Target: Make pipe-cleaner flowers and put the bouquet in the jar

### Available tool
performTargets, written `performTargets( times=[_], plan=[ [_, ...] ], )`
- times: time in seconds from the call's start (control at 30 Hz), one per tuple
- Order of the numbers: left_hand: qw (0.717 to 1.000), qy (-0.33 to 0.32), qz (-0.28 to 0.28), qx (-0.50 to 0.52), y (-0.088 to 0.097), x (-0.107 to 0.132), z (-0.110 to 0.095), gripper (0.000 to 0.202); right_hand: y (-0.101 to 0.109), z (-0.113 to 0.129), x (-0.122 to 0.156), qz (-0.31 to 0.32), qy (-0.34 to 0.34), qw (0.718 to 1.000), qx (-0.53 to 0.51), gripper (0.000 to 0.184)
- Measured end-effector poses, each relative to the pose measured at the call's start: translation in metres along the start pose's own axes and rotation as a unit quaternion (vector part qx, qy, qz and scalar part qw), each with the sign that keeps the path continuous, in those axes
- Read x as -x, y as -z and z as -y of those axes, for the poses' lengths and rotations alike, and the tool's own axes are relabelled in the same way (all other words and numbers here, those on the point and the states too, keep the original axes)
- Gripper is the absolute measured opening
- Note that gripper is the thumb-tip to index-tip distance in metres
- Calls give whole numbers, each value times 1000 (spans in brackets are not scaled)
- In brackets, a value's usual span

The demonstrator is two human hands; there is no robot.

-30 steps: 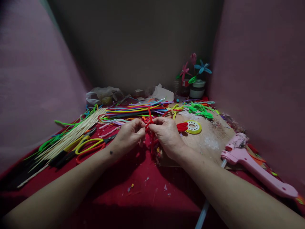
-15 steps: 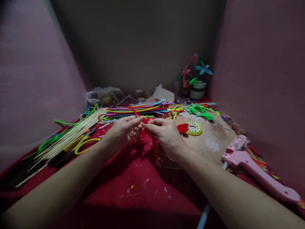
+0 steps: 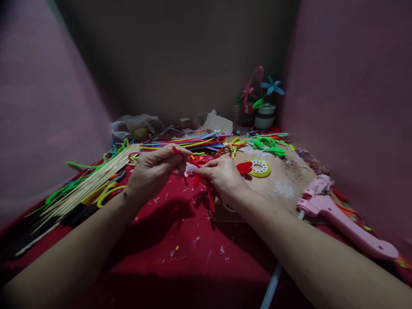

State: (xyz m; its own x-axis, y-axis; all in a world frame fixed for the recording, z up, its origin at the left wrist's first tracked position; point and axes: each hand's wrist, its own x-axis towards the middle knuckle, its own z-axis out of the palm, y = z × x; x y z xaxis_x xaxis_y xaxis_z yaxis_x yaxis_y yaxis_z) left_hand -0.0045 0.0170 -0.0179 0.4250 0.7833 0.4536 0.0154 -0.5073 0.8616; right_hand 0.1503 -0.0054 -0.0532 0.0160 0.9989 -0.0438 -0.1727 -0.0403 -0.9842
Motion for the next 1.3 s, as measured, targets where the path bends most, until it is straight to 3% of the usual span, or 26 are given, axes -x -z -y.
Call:
performTargets(
  times=[0.13,0.23,0.47,0.57,0.87,1.13,1.2,1.3],
  plan=[
    [997,11,67,-28,5,1,-5,15,2,1,-2,-4,-3,1000,-4,14],
    [987,-5,116,-106,11,0,-7,10,3,1,-4,-6,-2,1000,11,13],
    [920,-88,232,-304,17,-3,-4,19,6,0,-5,-1,37,994,98,10],
    [897,-109,246,-350,18,-2,0,22,5,3,-1,4,38,990,139,12],
    [869,-133,240,-411,16,1,-2,24,-2,13,7,-6,9,981,192,16],
    [780,-208,279,-519,6,7,-4,27,-2,15,8,-29,-1,975,219,18],
    [782,-227,286,-506,1,9,-5,26,-2,16,8,-33,-6,976,215,14],
    [807,-232,294,-456,-2,13,-4,24,-1,14,7,-22,-15,985,171,8]
  ],
)
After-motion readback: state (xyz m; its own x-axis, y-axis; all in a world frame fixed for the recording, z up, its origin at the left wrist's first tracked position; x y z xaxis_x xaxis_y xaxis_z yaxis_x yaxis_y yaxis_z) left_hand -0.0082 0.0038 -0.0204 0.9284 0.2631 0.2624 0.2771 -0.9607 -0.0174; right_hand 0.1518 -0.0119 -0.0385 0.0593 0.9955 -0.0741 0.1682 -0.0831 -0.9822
